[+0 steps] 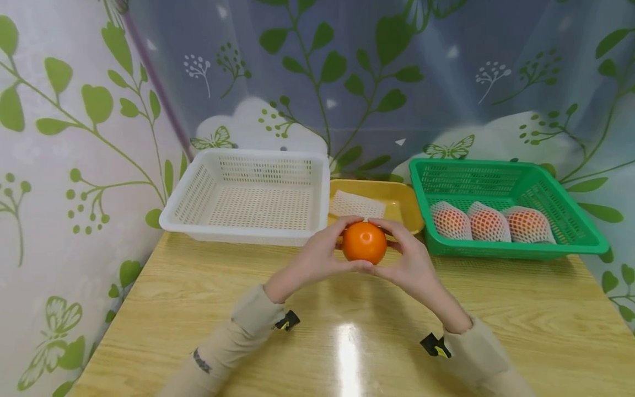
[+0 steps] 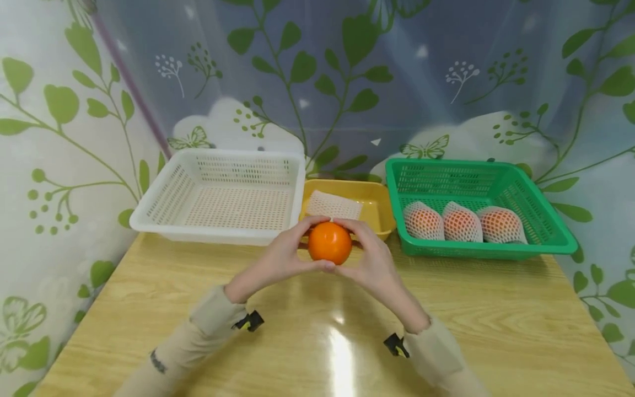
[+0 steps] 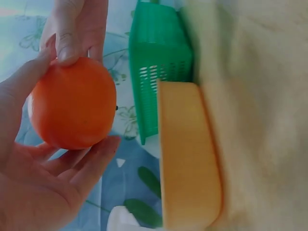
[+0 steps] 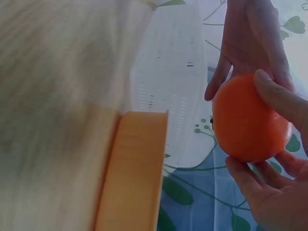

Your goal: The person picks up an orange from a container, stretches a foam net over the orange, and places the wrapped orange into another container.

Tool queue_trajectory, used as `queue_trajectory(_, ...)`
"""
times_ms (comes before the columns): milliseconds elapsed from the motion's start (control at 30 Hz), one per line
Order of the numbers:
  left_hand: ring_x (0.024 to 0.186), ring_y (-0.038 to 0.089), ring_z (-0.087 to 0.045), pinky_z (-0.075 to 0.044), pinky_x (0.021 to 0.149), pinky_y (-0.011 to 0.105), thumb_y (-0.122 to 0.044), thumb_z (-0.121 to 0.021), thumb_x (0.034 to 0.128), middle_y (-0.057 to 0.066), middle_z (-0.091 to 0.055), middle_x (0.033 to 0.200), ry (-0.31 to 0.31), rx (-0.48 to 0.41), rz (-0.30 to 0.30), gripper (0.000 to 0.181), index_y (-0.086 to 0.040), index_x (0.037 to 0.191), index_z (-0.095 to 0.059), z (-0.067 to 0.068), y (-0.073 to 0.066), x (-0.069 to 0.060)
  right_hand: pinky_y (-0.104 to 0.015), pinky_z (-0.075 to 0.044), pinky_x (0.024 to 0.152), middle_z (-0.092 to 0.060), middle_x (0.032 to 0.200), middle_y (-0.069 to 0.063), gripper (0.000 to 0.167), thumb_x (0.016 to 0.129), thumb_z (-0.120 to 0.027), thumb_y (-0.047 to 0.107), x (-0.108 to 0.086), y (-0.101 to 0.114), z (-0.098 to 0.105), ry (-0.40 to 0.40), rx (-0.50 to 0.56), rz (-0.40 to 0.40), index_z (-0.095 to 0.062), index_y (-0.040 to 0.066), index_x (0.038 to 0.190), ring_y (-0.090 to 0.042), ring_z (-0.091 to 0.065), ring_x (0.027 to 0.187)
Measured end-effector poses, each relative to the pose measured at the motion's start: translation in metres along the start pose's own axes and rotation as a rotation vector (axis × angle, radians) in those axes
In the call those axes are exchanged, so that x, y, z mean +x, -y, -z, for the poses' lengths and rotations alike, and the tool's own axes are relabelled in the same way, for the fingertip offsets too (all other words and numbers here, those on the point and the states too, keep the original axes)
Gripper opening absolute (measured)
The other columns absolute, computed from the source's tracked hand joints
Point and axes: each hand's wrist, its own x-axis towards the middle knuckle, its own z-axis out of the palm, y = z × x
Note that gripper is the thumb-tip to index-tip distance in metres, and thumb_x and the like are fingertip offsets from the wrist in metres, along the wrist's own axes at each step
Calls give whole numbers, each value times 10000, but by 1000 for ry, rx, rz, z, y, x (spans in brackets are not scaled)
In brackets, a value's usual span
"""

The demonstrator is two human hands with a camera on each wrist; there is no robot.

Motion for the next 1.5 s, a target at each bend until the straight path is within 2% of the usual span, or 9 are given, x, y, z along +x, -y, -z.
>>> queue_trajectory(167, 1231, 219, -605, -561, 942, 298, -377, -859, 817, 81, -534, 1470, 42, 84, -1, 877, -88, 1512, -409, -9, 4, -7, -468, -561, 939, -547, 1425, -144, 802, 732, -908, 51, -14, -9, -1, 79, 51, -105, -510, 75, 1428, -355, -565, 1244)
queue_trajectory(333, 1230, 222, -601, -562, 946, 320, -360, -848, 829, 85, -539, 1461, 57, 78, 22, 839, -81, 1496, -424, -17, 11, -11, -467, -566, 941, -521, 1437, -160, 806, 773, -888, 92, -21, -20, -3, 156, 78, -169, -474, 106, 1464, -378, -551, 1252)
queue_trajectory(500, 1188, 203, -612, -552, 888, 224, -331, -861, 822, 74, -585, 1393, 94, 60, 42, 807, -86, 1470, -447, -24, 21, -14, -491, -528, 1001, -475, 1474, -198, 713, 868, -804, 98, -25, -30, -1, 280, 231, -233, -454, 98, 1490, -429, -545, 1269)
queue_trajectory(567, 1179, 201, -611, -546, 897, 226, -320, -866, 818, 69, -595, 1376, 118, 78, 41, 798, -92, 1464, -456, -27, 25, -15, -514, -506, 1027, -461, 1495, -197, 664, 902, -770, 107, -26, -32, 0, 324, 300, -275, -458, 88, 1487, -442, -530, 1283)
queue_trajectory(667, 1205, 205, -595, -527, 975, 291, -320, -867, 818, 66, -585, 1393, 149, 112, 36, 803, -99, 1470, -454, -32, 29, -18, -534, -496, 1034, -463, 1497, -198, 621, 935, -744, 151, -28, -36, -1, 369, 330, -318, -461, 77, 1482, -441, -511, 1295)
queue_trajectory(800, 1243, 221, -577, -476, 1064, 376, -343, -858, 825, 71, -565, 1429, 166, 155, 54, 818, -99, 1486, -441, -37, 32, -22, -539, -501, 1026, -472, 1484, -219, 625, 939, -743, 177, -31, -38, -6, 385, 312, -328, -456, 63, 1482, -441, -520, 1281)
queue_trajectory(933, 1253, 241, -574, -472, 1073, 406, -343, -838, 849, 92, -542, 1454, 181, 164, 87, 822, -82, 1501, -409, -40, 34, -25, -530, -513, 1014, -486, 1469, -232, 635, 920, -760, 143, -34, -40, -12, 365, 303, -317, -461, 45, 1472, -442, -538, 1260)
queue_trajectory(1167, 1245, 259, -579, -486, 1057, 418, -348, -834, 853, 126, -523, 1461, 185, 160, 86, 869, -79, 1519, -346, -43, 39, -27, -475, -537, 993, -513, 1442, -207, 629, 913, -770, 152, -36, -40, -18, 352, 266, -309, -474, 47, 1457, -412, -569, 1226)
queue_trajectory(1500, 1314, 271, -535, -456, 1096, 437, -415, -787, 885, 114, -453, 1544, 181, 169, 128, 866, -86, 1557, -350, -44, 40, -27, -520, -504, 1030, -473, 1492, -215, 633, 956, -723, 185, -32, -42, -16, 405, 276, -307, -424, 75, 1503, -439, -527, 1286)
